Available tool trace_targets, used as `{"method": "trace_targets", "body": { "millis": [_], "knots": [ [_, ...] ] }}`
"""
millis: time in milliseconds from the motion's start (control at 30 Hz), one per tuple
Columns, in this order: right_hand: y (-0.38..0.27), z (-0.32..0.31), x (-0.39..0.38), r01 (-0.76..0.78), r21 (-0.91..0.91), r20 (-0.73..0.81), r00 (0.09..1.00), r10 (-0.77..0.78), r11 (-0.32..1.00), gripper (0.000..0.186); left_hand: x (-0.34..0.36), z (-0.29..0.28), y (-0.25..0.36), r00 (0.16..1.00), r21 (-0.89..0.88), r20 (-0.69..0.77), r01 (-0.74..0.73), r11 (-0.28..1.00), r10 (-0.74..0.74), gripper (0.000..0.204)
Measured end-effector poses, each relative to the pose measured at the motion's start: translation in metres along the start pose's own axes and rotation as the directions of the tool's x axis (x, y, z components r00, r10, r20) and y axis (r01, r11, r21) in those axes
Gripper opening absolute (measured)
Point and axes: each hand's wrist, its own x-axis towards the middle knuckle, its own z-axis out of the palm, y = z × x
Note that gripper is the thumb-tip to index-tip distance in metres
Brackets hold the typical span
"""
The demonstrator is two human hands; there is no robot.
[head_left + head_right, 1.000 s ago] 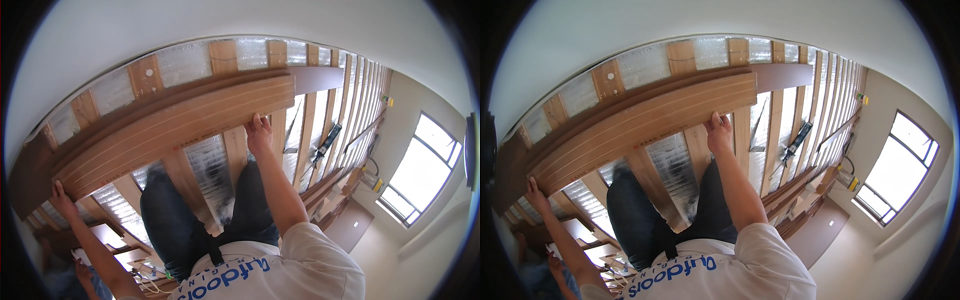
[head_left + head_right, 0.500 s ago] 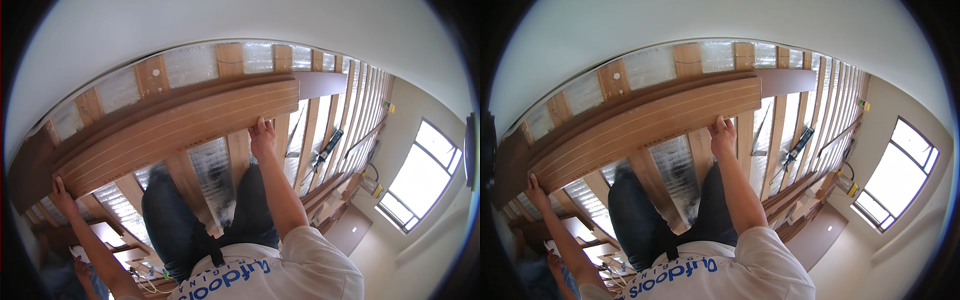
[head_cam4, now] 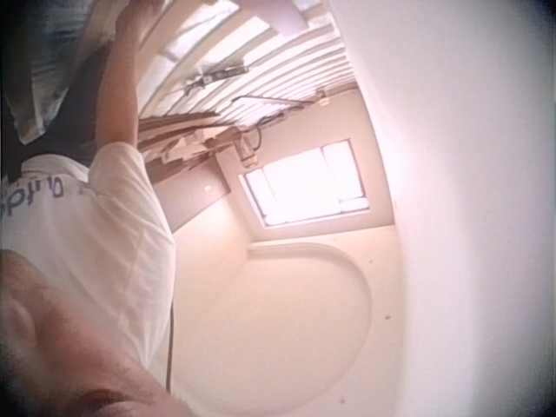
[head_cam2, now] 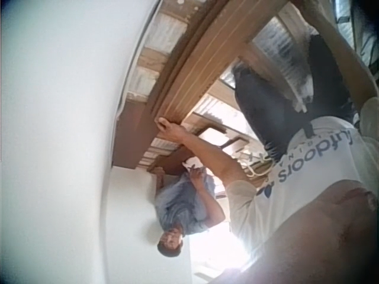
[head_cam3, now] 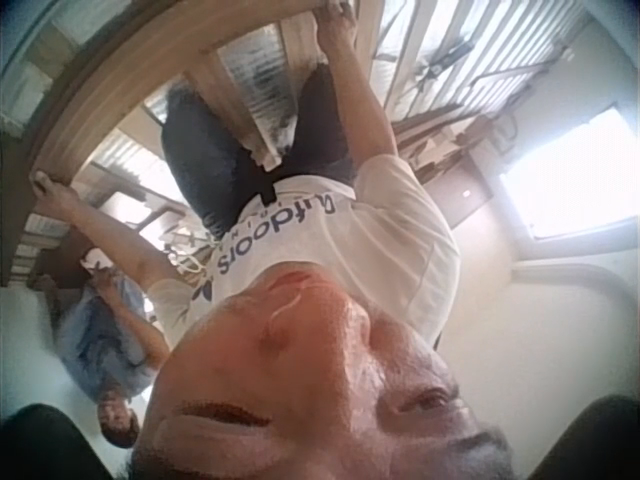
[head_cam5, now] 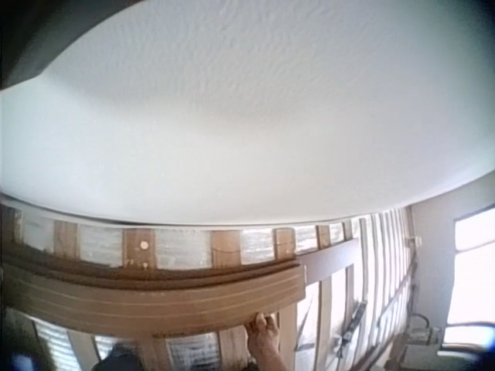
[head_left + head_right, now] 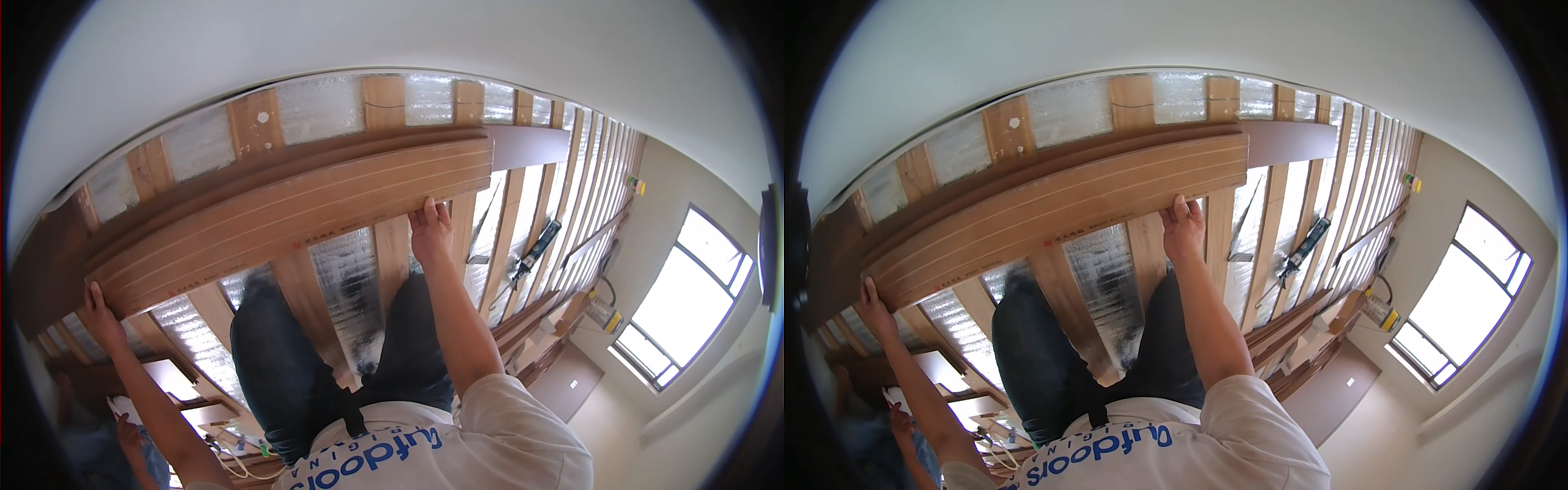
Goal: The person measures and marks a floorboard using a square and pencil, then carries it to a balcony where they use a table saw to cut it.
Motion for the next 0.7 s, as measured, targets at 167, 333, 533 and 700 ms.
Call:
{"method": "trace_targets", "body": {
  "millis": [167,333,533,700],
  "knots": [
    [0.034,-0.018,0.03,-0.01,-0.11,0.032,0.999,0.014,0.994,0.018,0.003,-0.036,-0.052,0.999,0.012,0.008,0.035,0.999,-0.035,0.065],
    [0.01,-0.083,0.051,0.061,-0.162,0.294,0.956,-0.011,0.985,0.037,0.017,0.014,0.005,0.999,-0.22,-0.043,0.002,0.976,-0.012,0.055],
    [-0.019,-0.048,-0.008,0.162,-0.629,-0.061,0.965,-0.256,0.76,0.045,-0.008,-0.015,0.011,0.986,-0.457,-0.017,0.142,0.878,-0.169,0.049],
    [-0.045,0.066,-0.08,0.354,-0.609,0.382,0.915,-0.128,0.71,0.046,-0.043,-0.01,0.04,0.924,0.088,-0.333,-0.171,0.981,0.191,0.045]
  ]
}}
